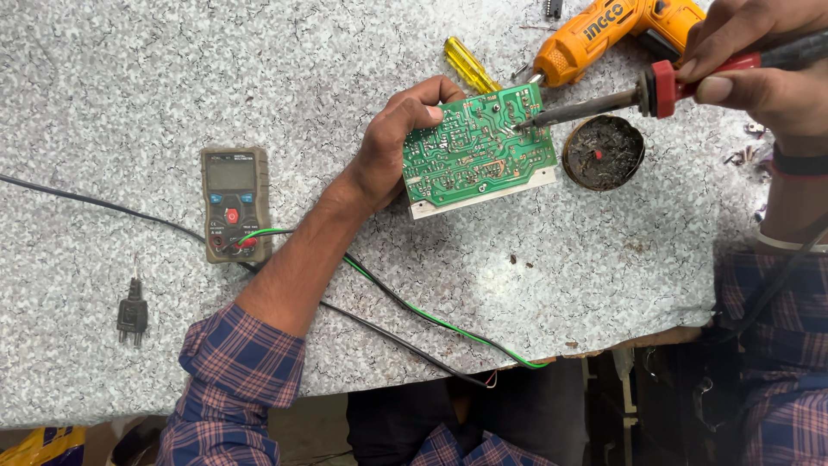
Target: The person works on a circuit board mounted on a metal plate at a workbench. They first use a screwdriver on the board assembly, flip the board over, then solder the underside of the board with a soldering iron, holding the board steady with one hand while applying the iron to different joints.
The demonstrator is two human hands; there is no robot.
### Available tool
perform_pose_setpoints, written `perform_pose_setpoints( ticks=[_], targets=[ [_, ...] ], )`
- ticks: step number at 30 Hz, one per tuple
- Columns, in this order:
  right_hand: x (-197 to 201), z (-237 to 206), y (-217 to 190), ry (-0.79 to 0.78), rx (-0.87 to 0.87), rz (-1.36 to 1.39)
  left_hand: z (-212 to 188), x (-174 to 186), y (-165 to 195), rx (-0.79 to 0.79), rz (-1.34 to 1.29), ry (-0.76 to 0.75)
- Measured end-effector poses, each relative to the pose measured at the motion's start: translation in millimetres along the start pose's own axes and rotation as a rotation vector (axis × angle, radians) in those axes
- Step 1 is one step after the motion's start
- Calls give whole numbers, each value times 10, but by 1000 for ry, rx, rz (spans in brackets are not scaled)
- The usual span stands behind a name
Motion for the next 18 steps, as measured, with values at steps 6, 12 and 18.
perform_pose_setpoints(
  ticks=[6, 12, 18],
  targets=[
    [-15, 33, 5, -25, 46, -20, -3, -1, -2, 3, 6, 6],
    [-43, 99, -51, -43, 45, -12, 1, 1, -7, 8, 22, 15],
    [-45, 75, -97, -23, 28, -4, -8, 1, 2, 1, 21, 13]
  ],
)
Point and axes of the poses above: each hand's wrist, its own z-axis towards the middle knuckle, its own x-axis out of the back of the hand, y = z × x, the point moved 7 cm from there along z, towards the middle knuckle, and after that the axes turned 11 degrees about x, right-handed, at the moved point
